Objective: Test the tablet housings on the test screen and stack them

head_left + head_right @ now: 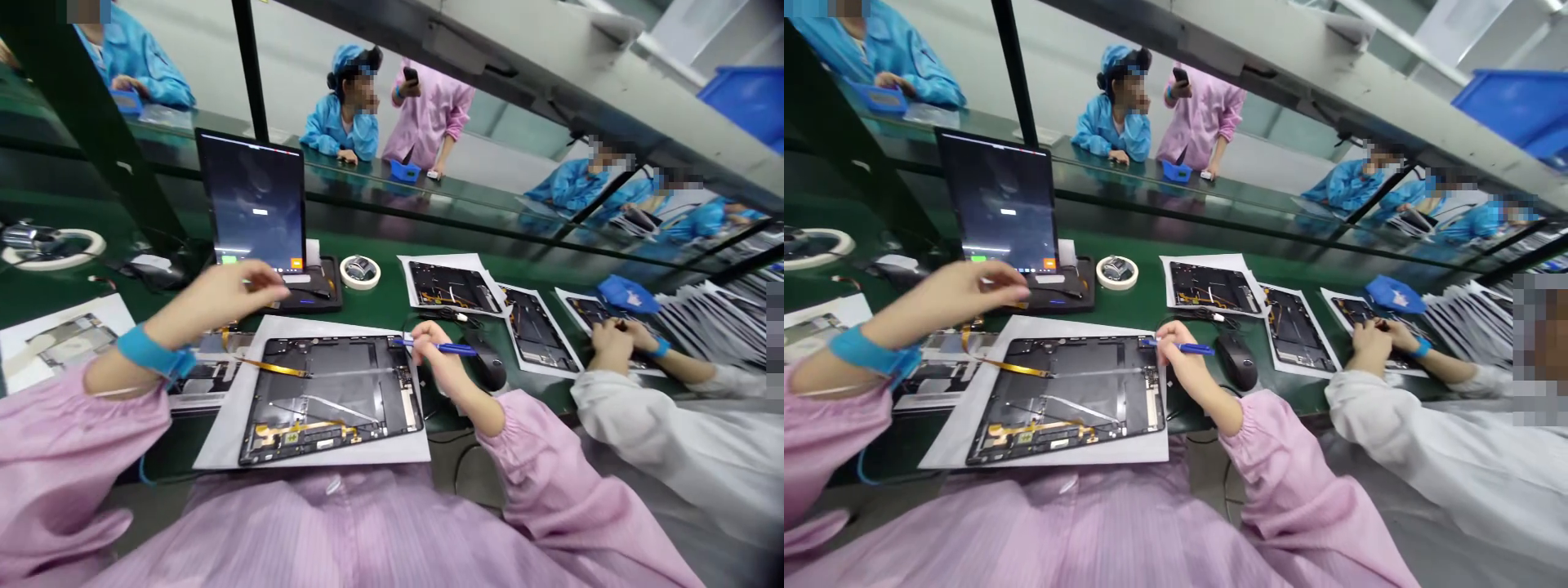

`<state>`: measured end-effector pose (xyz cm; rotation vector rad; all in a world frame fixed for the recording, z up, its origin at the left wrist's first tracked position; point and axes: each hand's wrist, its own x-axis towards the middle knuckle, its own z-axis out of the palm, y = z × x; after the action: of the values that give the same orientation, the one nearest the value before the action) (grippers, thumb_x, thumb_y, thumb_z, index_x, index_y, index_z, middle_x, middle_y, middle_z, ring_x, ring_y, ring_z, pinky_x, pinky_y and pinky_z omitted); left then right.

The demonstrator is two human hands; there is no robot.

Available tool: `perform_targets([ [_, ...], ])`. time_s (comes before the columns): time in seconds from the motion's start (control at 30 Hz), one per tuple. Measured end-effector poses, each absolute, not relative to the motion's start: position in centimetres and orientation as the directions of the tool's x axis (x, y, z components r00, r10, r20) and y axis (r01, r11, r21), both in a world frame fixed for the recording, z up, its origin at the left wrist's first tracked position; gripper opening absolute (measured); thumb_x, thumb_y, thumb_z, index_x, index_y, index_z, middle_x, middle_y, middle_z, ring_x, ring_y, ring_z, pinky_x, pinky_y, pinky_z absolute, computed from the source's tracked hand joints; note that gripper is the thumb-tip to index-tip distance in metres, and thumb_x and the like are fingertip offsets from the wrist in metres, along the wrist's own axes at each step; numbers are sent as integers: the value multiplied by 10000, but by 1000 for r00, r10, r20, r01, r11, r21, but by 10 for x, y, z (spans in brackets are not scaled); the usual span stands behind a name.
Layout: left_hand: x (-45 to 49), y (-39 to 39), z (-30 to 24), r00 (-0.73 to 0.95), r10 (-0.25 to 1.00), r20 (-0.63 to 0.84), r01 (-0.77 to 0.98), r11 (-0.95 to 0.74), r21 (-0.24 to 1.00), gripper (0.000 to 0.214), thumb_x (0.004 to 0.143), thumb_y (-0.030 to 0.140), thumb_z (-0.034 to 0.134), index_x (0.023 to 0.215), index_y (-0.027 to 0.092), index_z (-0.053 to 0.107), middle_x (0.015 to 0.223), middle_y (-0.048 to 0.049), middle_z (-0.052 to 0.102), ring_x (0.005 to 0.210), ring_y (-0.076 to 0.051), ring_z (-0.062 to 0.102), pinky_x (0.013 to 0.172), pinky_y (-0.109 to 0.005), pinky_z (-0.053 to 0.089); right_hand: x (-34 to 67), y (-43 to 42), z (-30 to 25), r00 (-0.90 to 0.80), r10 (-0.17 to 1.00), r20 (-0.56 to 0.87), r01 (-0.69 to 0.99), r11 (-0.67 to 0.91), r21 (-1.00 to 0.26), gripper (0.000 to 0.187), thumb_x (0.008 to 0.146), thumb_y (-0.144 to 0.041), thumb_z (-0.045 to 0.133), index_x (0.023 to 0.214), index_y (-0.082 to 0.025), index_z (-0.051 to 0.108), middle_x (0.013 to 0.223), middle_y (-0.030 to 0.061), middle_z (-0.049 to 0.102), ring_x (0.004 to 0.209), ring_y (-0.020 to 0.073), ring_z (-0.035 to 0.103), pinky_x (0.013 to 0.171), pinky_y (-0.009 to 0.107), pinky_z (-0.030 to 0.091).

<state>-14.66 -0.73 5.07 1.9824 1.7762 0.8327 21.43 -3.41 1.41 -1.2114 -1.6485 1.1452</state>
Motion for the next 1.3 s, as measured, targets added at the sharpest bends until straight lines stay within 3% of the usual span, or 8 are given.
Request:
perform_targets([
  [0.1, -112, -29, 49, 399, 913, -84, 740, -266, 618, 410, 722, 605, 582, 770, 203, 651, 703, 2, 667, 641, -152, 575, 603, -246, 415, 217, -29, -3, -200, 972, 121, 347, 186, -919, 131, 781, -305, 560, 860, -202, 540, 682, -22, 584, 631, 134, 551, 591, 256, 422],
  [0.17, -100, -37, 43, 498, 844, -199, 742, -297, 601, 355, 721, 565, 603, 758, 213, 627, 662, 13, 646, 599, -147, 561, 544, -241, 374, 218, -29, -8, -160, 973, 165, 405, 217, -888, 85, 758, -274, 578, 734, -207, 530, 641, -30, 552, 606, 128, 529, 577, 252, 404],
  [0.57, -92, -52, 33, 466, 860, -207, 805, -316, 502, 269, 690, 448, 634, 600, 214, 536, 590, 13, 589, 542, -150, 497, 492, -256, 258, 216, -32, -10, -185, 960, 208, 467, 272, -841, 140, 805, -235, 517, 677, -221, 460, 590, -52, 477, 568, 124, 480, 566, 249, 378],
  [0.87, -93, -50, 28, 470, 835, -286, 756, -213, 619, 221, 708, 405, 567, 618, 203, 574, 565, 18, 590, 527, -138, 507, 505, -237, 320, 213, -27, 9, -186, 929, 321, 511, 371, -776, 148, 823, -251, 499, 686, -217, 455, 648, -33, 492, 607, 124, 493, 590, 245, 387],
  [0.93, -95, -49, 27, 489, 817, -306, 740, -202, 642, 164, 694, 334, 530, 628, 198, 593, 596, 14, 609, 560, -140, 526, 531, -233, 350, 204, -15, 23, -244, 910, 336, 618, 412, -669, 106, 857, -276, 480, 772, -216, 500, 708, -15, 553, 644, 133, 535, 614, 248, 404],
  [1.1, -99, -44, 24, 524, 782, -337, 693, -161, 703, 168, 632, 246, 492, 689, 180, 635, 668, 2, 647, 616, -144, 558, 573, -224, 394, 164, 36, 40, -354, 922, 155, 929, 366, -55, 174, 841, -188, 481, 989, -200, 573, 862, 58, 659, 779, 212, 615, 658, 296, 424],
  [1.2, -99, -42, 25, 540, 783, -309, 661, -167, 732, 186, 638, 250, 509, 718, 167, 655, 689, -9, 661, 624, -145, 564, 583, -223, 407, 143, 64, 41, -377, 916, 138, 926, 377, 21, 295, 784, -80, 470, 1051, -130, 585, 891, 129, 666, 826, 262, 623, 692, 337, 443],
  [1.3, -100, -42, 25, 561, 776, -288, 626, -170, 761, 197, 673, 282, 537, 753, 162, 671, 734, -23, 689, 657, -153, 588, 601, -224, 423, 126, 87, 42, -449, 879, 162, 893, 448, 49, 442, 795, -60, 446, 1227, -114, 519, 1110, 170, 628, 1009, 274, 582, 812, 355, 448],
])
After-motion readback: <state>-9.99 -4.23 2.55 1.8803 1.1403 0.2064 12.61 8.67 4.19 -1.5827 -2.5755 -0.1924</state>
